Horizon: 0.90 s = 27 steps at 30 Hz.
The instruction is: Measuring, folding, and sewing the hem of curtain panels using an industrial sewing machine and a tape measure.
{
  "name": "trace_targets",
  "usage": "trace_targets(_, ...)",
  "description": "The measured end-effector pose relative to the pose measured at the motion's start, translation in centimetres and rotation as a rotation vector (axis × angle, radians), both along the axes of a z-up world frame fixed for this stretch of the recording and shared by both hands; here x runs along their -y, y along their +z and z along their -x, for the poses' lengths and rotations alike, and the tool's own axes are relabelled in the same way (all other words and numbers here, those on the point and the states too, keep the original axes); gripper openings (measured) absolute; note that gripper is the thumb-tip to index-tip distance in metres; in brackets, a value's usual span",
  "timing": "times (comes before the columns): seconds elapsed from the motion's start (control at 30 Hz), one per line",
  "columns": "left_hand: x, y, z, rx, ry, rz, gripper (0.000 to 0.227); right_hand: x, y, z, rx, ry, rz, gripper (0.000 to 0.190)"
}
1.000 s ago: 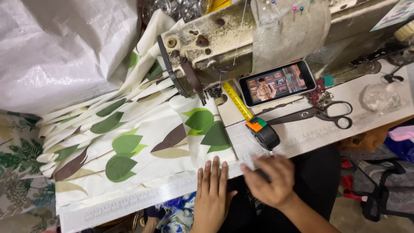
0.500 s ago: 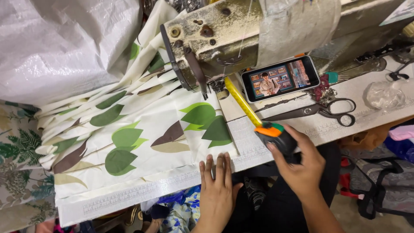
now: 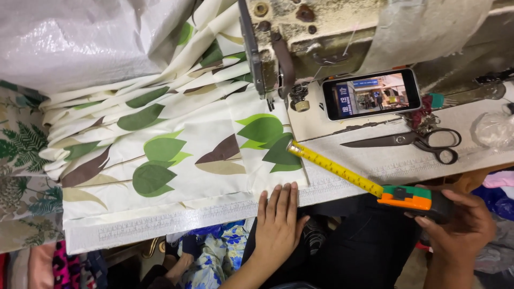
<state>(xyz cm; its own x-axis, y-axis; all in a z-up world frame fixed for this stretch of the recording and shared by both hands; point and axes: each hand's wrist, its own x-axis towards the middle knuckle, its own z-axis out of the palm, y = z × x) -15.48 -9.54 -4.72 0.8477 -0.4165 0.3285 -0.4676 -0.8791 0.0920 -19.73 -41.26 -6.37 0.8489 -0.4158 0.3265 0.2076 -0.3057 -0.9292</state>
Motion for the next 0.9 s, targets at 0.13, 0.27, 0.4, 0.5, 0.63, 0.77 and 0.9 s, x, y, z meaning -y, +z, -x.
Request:
trace_targets(0.13,-0.4,-1.0,0.0,0.104,-0.005,0.041,0.051,-1.9,4.0,-3.6,0.037,0.282,0.025,0.061)
trace_targets(0.27,-0.7,-1.9,0.3,0.153,-0.013,0.004,0.048,-1.9,3.3,-6.1,0.051,0.424,-0.008,0.062)
trace_targets(0.4,-0.8,-2.8,0.2,0.196,-0.024,0.002,0.048,-2.6,2.9,-8.1,0.057,0.506,-0.042,0.062)
trace_targets(0.5,-1.0,-3.5,0.1,0.253,-0.018,-0.026,0.047,-3.2,3.0,-9.0,0.027,0.525,-0.065,0.055)
trace_targets(0.63,-1.3,-3.6,-0.1,0.295,-0.042,-0.058,0.046,-3.3,3.0,-9.8,0.019,0.565,-0.023,0.056)
trace_targets(0.77,-1.9,-3.5,-0.5,0.327,-0.068,-0.049,0.041,-3.3,3.0,-9.8,-0.022,0.59,-0.057,0.06)
trace_targets(0.9,-2.0,-3.3,-0.7,0.362,-0.091,-0.005,0.036,-3.1,3.3,-10.1,-0.039,0.647,-0.052,0.058)
